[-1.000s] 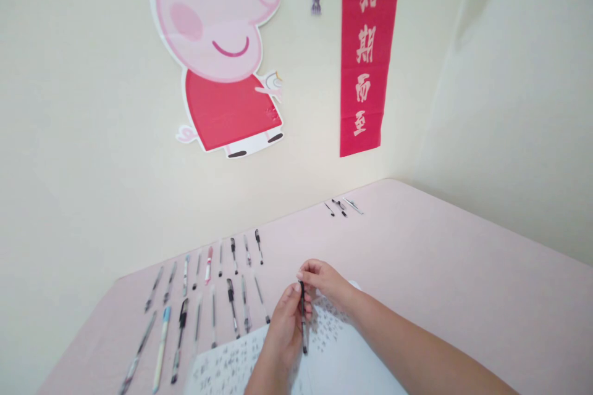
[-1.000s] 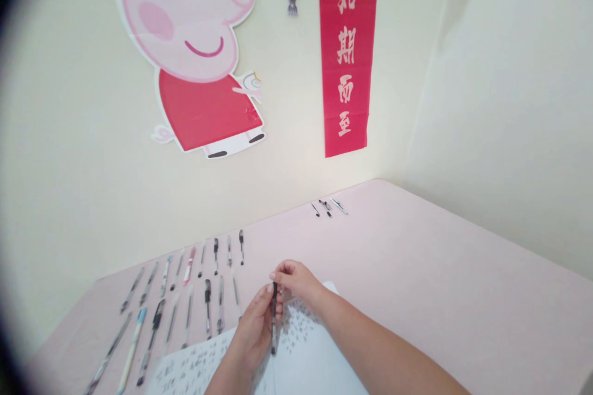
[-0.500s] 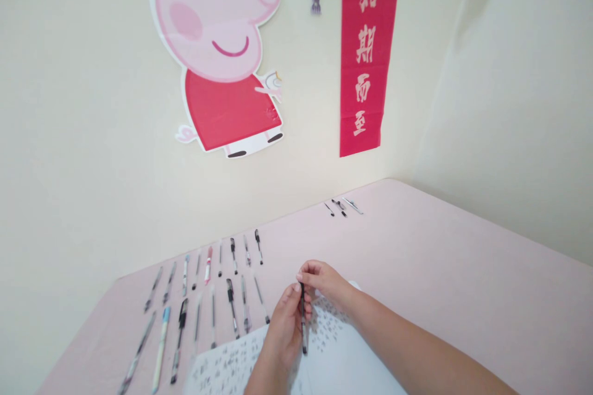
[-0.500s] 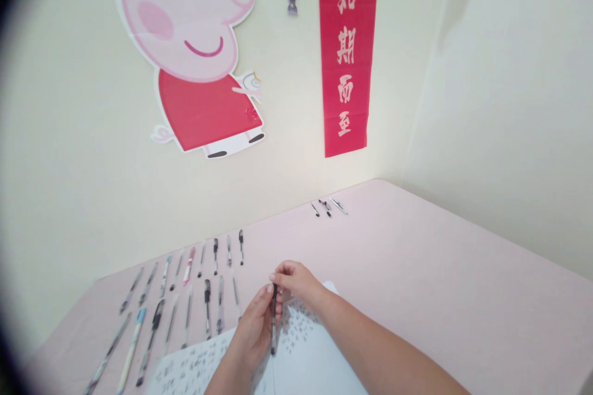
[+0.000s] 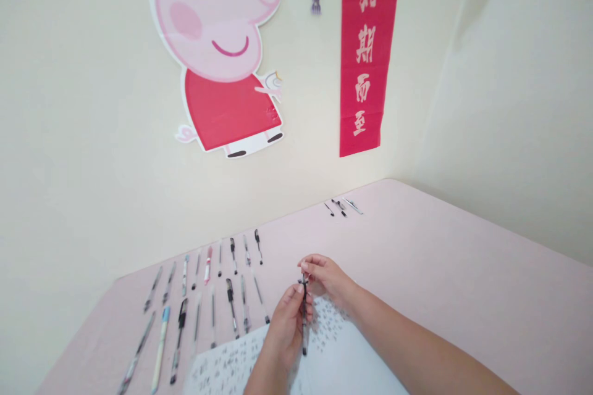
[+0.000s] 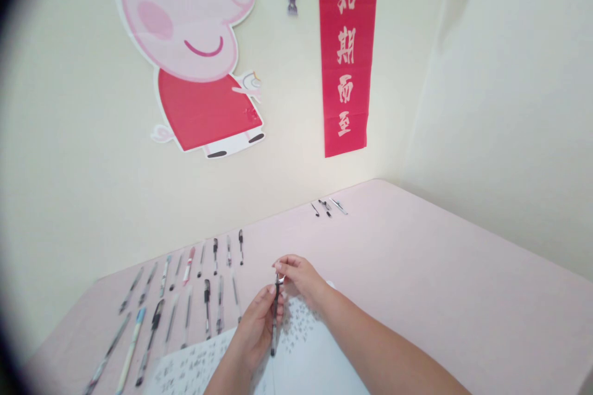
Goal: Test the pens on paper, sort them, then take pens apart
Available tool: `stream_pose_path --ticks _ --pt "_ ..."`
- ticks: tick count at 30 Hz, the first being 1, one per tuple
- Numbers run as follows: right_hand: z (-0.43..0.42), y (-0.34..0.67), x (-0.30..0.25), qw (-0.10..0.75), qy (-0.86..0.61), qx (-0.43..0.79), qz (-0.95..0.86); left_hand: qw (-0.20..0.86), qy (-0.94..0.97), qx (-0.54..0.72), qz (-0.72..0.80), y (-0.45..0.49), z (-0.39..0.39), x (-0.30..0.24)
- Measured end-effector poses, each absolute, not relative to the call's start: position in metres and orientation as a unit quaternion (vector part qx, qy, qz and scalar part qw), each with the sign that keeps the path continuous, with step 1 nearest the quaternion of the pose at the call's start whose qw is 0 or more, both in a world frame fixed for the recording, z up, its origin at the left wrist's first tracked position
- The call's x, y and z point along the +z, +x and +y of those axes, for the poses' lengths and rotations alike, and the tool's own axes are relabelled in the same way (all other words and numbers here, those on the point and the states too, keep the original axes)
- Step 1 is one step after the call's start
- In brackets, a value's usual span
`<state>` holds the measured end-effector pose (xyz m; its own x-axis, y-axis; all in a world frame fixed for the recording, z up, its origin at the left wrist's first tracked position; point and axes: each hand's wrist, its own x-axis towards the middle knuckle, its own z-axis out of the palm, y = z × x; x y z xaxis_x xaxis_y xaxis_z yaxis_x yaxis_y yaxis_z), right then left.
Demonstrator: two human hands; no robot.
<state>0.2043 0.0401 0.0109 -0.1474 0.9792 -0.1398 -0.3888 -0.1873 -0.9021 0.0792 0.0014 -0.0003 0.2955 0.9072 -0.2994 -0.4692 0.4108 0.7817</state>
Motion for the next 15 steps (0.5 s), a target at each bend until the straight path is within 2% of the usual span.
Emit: stream_pose_path --ticks 7,15 --pt "0.0445 0.2066 0.0085 0.553 -0.395 0.638 -0.362 0.747 0.285 0.462 0.384 0.0805 0.0021 0.0018" --pt "0.0415 0.2044 0.0115 0.476 -0.444 0.654 -0.385 0.740 0.242 0.494 0.387 0.0813 0.0019 0.0081"
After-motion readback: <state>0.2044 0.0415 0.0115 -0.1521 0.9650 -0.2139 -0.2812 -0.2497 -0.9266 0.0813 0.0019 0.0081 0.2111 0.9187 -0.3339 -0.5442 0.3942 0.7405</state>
